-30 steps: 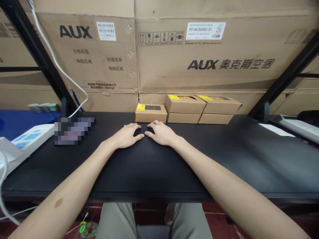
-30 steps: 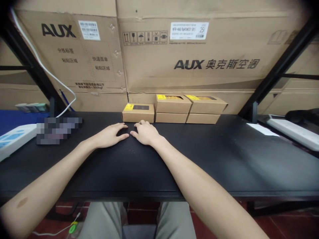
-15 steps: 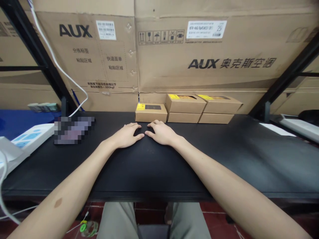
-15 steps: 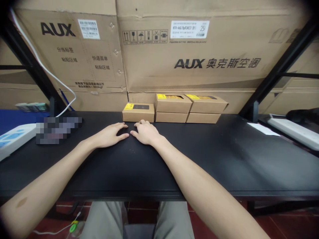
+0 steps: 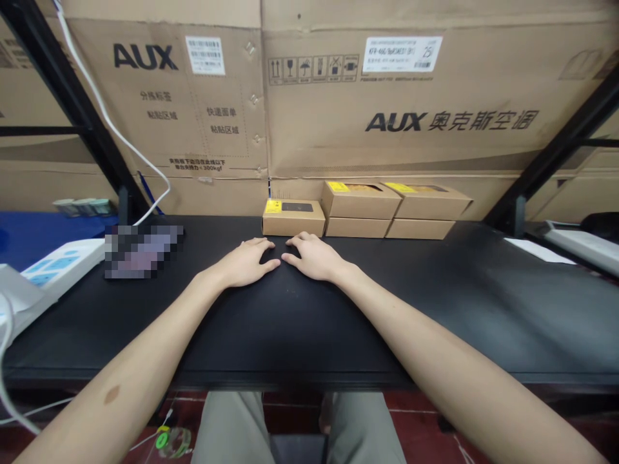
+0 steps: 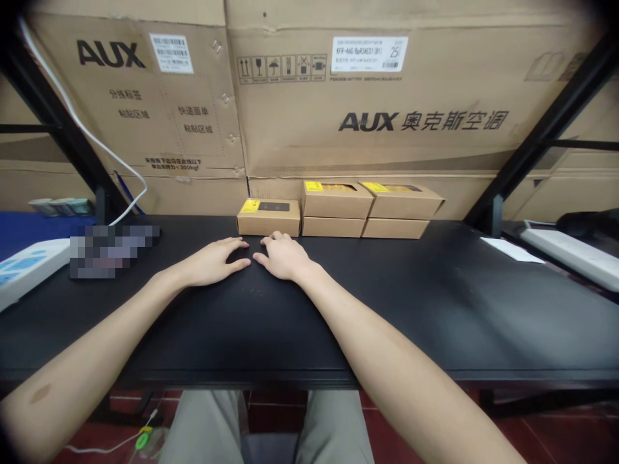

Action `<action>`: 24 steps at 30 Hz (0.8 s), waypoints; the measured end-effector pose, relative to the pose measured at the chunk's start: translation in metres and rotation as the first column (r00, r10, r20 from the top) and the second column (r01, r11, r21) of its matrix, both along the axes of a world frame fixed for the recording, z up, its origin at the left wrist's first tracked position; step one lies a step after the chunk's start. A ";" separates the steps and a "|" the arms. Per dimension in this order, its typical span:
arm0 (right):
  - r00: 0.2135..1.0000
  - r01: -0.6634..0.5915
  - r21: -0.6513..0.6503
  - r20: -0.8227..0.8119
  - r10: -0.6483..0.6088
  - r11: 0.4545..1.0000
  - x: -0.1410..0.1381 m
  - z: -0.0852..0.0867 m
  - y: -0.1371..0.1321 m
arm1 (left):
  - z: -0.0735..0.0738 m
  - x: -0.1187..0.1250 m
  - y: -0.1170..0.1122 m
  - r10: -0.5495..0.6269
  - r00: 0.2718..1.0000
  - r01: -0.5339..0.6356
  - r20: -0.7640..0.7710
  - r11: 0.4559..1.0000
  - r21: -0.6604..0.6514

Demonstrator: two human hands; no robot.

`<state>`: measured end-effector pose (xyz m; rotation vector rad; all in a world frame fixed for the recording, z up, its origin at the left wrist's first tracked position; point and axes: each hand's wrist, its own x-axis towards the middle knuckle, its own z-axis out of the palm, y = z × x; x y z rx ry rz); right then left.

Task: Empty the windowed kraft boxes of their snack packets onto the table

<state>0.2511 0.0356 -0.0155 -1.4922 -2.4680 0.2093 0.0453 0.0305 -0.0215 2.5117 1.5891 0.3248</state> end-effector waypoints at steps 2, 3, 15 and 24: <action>1.000 -0.003 0.001 0.000 0.003 1.000 0.000 0.000 0.000 | 0.000 0.000 0.000 -0.003 1.000 0.003 -0.001 1.000 0.000; 1.000 -0.004 0.000 -0.001 0.004 1.000 0.000 -0.001 0.000 | 0.000 0.000 0.000 -0.004 1.000 0.004 -0.001 1.000 0.000; 0.966 0.192 0.338 -0.232 -0.116 0.921 0.010 0.008 0.008 | 0.000 0.000 0.001 -0.014 1.000 0.014 -0.005 1.000 0.005; 0.987 0.157 0.274 -0.063 -0.146 0.949 0.015 -0.001 0.018 | -0.001 -0.002 0.000 -0.015 1.000 0.015 0.015 1.000 0.015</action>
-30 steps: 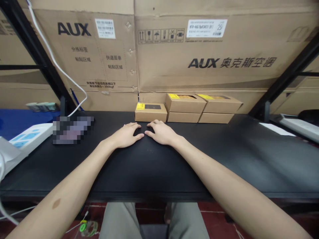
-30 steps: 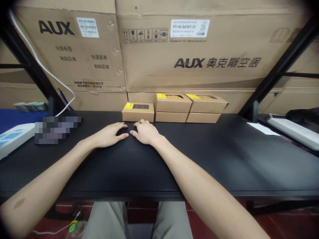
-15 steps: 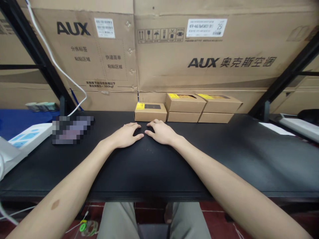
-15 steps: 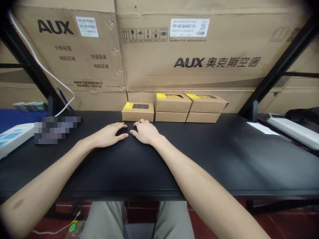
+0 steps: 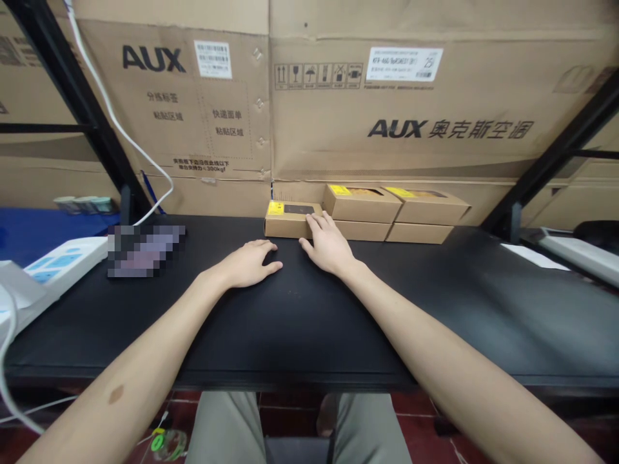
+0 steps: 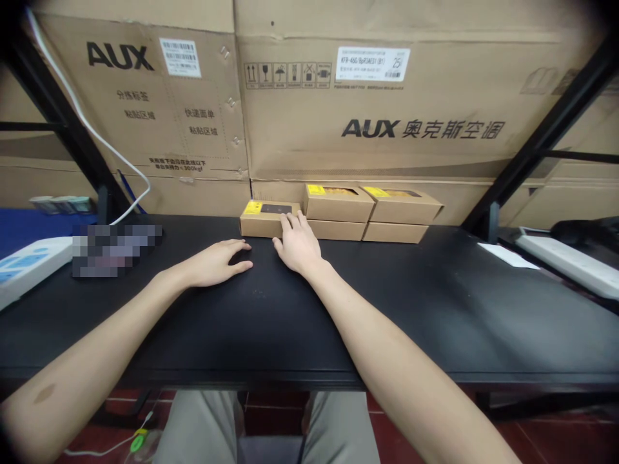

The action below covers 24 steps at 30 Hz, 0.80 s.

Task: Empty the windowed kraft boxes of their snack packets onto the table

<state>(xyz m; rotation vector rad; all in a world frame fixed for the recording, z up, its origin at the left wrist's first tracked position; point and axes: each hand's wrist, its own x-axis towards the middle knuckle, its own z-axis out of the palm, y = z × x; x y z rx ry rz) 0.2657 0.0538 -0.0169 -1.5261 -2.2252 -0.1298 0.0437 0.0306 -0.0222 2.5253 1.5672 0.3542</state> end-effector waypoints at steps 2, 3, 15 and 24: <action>1.000 0.009 0.014 0.028 -0.009 1.000 -0.001 0.001 -0.002 | 0.001 0.001 -0.001 0.009 1.000 -0.009 0.011 1.000 0.001; 0.999 0.014 0.025 0.033 -0.015 1.000 -0.002 0.002 -0.003 | 0.001 0.002 -0.002 0.016 1.000 -0.016 0.017 1.000 0.002; 1.000 -0.015 0.048 -0.025 0.016 0.999 -0.005 0.011 -0.011 | 0.023 0.004 -0.006 0.374 0.882 -0.424 0.286 0.895 0.136; 0.992 -0.091 0.050 -0.083 0.094 0.995 -0.008 0.011 -0.017 | 0.018 -0.005 0.005 0.455 0.755 -0.536 0.472 0.843 0.044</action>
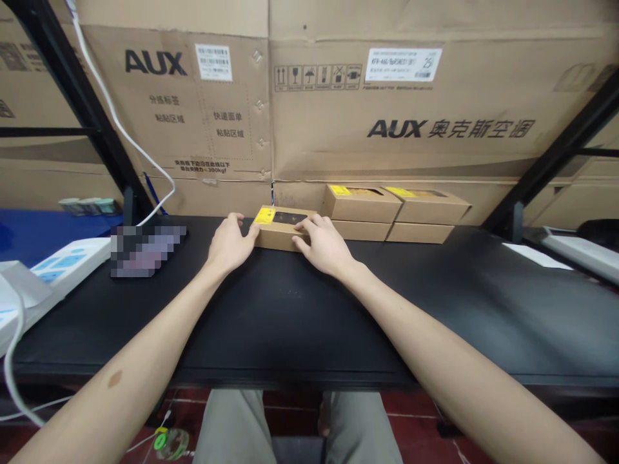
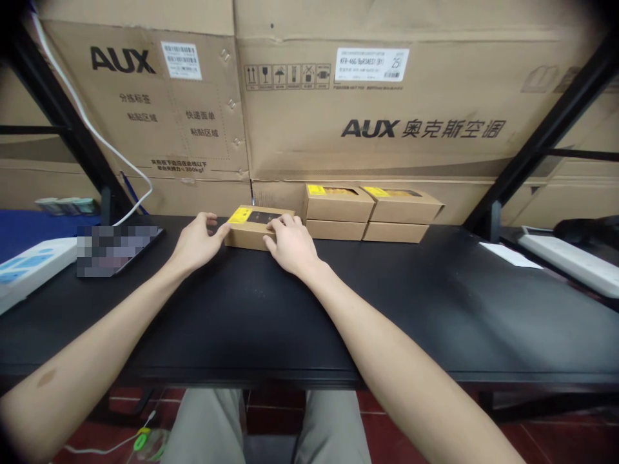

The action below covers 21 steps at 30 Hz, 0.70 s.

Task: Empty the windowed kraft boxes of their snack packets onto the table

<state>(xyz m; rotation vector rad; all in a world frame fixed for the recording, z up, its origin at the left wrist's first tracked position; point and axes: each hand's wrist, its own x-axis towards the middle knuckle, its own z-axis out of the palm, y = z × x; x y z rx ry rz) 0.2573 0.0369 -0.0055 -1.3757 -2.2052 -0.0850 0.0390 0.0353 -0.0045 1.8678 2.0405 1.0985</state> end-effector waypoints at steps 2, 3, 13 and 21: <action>0.999 -0.046 0.007 -0.020 0.046 0.999 0.000 -0.001 0.001 | 0.000 -0.001 0.002 0.014 0.998 -0.013 0.061 0.999 -0.030; 0.997 -0.074 0.012 -0.032 0.074 0.997 -0.001 -0.002 0.001 | 0.000 -0.002 0.003 0.031 0.995 -0.027 0.093 0.999 -0.045; 0.972 -0.216 -0.021 -0.102 0.213 0.976 -0.002 0.004 -0.008 | -0.008 -0.015 0.017 0.104 0.930 -0.089 0.352 0.994 -0.060; 0.970 -0.220 -0.059 -0.115 0.212 0.974 0.001 0.011 -0.015 | -0.013 -0.015 0.020 0.042 0.813 -0.111 0.581 0.990 0.084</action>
